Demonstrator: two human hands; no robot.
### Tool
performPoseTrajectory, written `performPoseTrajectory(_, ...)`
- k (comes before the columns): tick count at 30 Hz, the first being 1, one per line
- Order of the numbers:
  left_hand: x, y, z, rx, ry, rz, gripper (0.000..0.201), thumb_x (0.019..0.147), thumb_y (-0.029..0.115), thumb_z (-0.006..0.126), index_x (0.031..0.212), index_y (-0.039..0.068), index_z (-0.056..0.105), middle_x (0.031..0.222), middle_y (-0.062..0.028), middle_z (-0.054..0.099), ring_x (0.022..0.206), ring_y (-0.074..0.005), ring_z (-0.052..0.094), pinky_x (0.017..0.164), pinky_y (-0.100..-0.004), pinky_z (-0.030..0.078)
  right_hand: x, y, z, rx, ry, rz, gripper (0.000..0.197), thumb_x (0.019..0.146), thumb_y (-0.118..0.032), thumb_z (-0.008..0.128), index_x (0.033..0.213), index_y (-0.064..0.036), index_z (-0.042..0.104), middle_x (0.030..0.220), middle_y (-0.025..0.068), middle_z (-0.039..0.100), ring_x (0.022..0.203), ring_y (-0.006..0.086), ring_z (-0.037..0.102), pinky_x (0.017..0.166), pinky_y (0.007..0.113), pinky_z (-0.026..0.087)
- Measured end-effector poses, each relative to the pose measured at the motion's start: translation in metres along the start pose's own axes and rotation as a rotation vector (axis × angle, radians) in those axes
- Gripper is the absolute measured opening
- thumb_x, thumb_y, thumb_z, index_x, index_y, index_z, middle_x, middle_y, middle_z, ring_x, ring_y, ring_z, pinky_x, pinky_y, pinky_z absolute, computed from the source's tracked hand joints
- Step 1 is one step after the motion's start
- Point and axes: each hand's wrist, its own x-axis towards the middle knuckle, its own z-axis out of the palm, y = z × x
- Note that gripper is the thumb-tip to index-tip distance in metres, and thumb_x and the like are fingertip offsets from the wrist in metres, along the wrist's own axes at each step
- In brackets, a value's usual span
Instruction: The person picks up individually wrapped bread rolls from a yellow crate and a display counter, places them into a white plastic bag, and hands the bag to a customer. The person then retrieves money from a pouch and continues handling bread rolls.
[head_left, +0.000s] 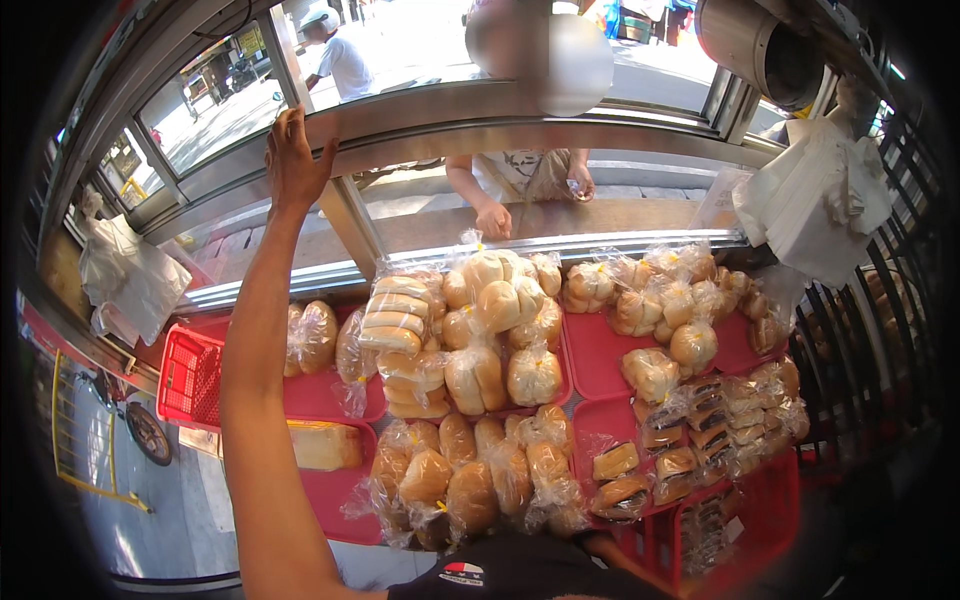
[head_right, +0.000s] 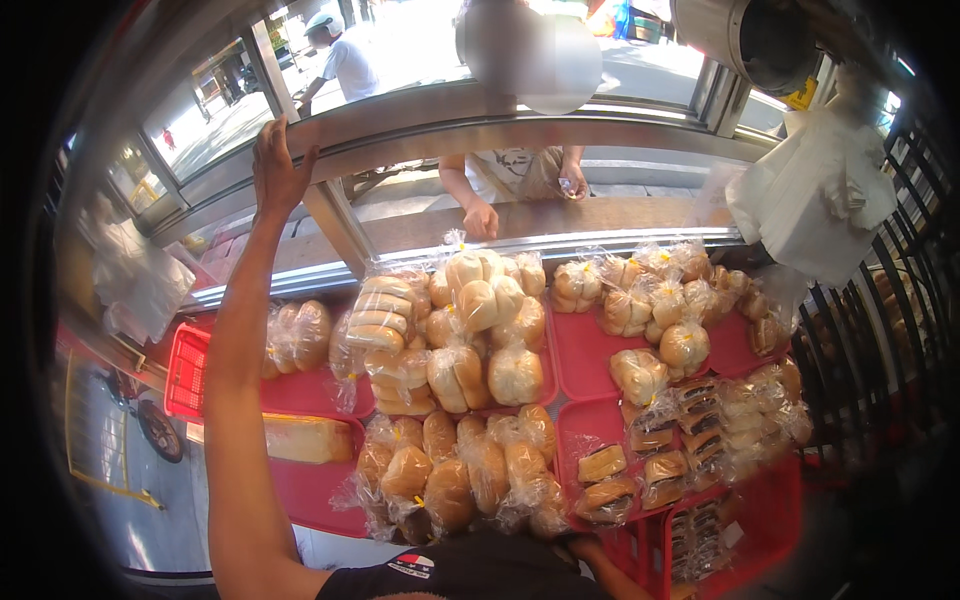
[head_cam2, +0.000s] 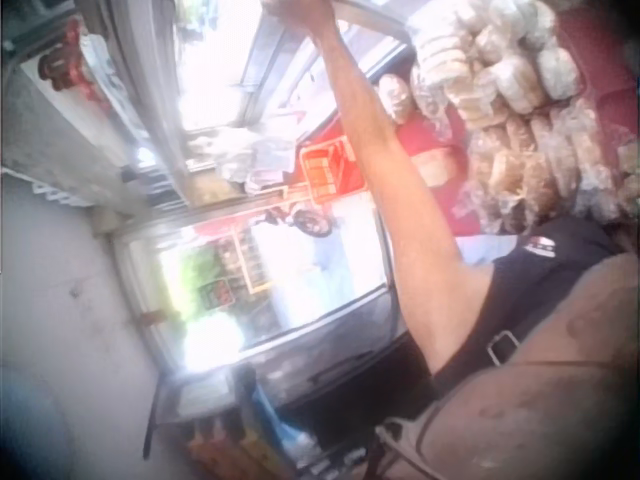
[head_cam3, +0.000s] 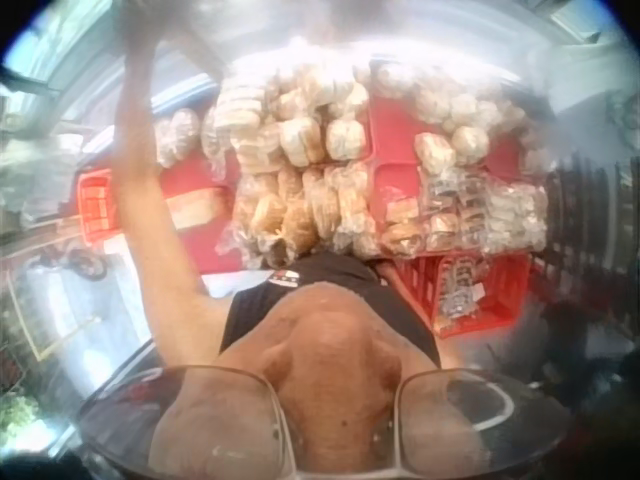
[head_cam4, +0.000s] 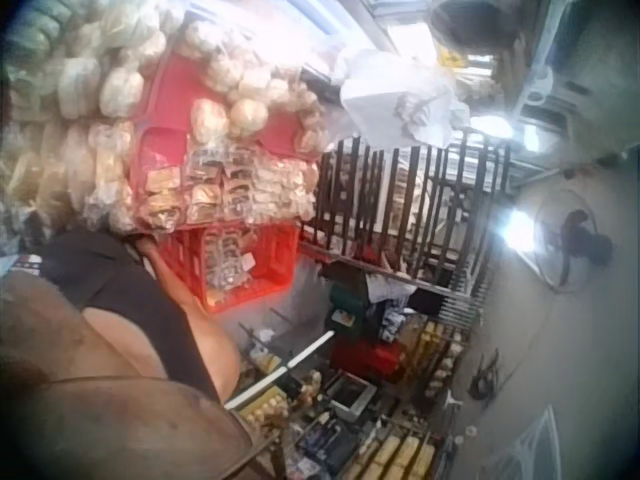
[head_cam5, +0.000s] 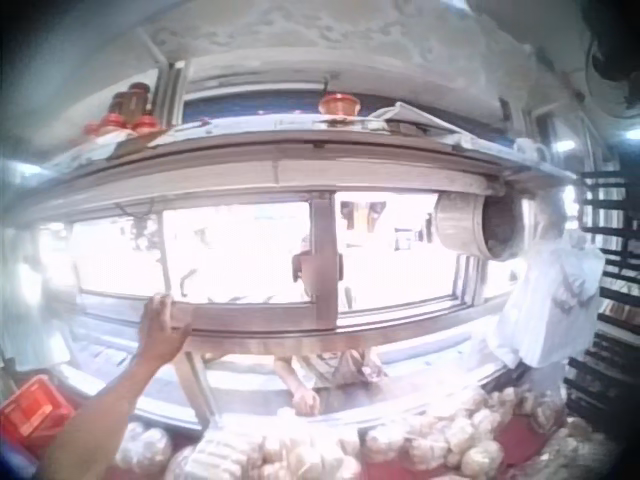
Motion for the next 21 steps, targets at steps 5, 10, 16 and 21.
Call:
performPoseTrajectory(5,-0.024,-0.032,0.003,0.105,0.048,0.067,0.075,0.090,0.041,0.071,0.147,0.003,0.040,0.145,-0.0208,0.041,0.136,-0.0395,0.042,0.108,-0.0517,0.043,-0.079,-0.075,-0.018,0.229,0.140,0.398,0.052,0.090,-0.049,0.057,0.115,-0.0048,0.072,0.113,0.0216,0.071,0.111,0.0385,0.067,0.095,0.045,0.051)
performPoseTrajectory(10,-0.035,-0.073,-0.016,0.199,-0.018,-0.017,0.073,0.092,0.043,0.069,0.148,0.006,0.041,0.148,-0.0166,0.040,0.141,-0.0383,0.037,0.104,-0.0525,0.047,-0.126,-0.106,0.000,0.165,0.261,0.356,0.045,0.086,-0.044,0.063,0.109,-0.0072,0.074,0.107,0.0223,0.072,0.105,0.0405,0.068,0.093,0.047,0.053)
performPoseTrajectory(16,-0.033,-0.113,-0.054,0.205,-0.422,-0.235,0.078,0.088,0.047,0.070,0.151,0.012,0.040,0.157,-0.0158,0.037,0.143,-0.0367,0.039,0.109,-0.0522,0.043,-0.138,-0.140,0.023,0.240,0.362,0.351,0.041,0.084,-0.038,0.067,0.107,-0.0049,0.075,0.105,0.0217,0.073,0.106,0.0389,0.068,0.093,0.045,0.052)
performPoseTrajectory(21,-0.125,-0.172,-0.085,-0.046,-0.590,-0.155,0.082,0.086,0.050,0.071,0.153,0.013,0.040,0.156,-0.0190,0.039,0.143,-0.0369,0.041,0.116,-0.0459,0.038,-0.119,-0.130,0.077,0.357,0.497,0.276,0.036,0.085,-0.031,0.071,0.105,-0.0014,0.074,0.093,0.0188,0.074,0.087,0.0291,0.074,0.084,0.040,0.055)
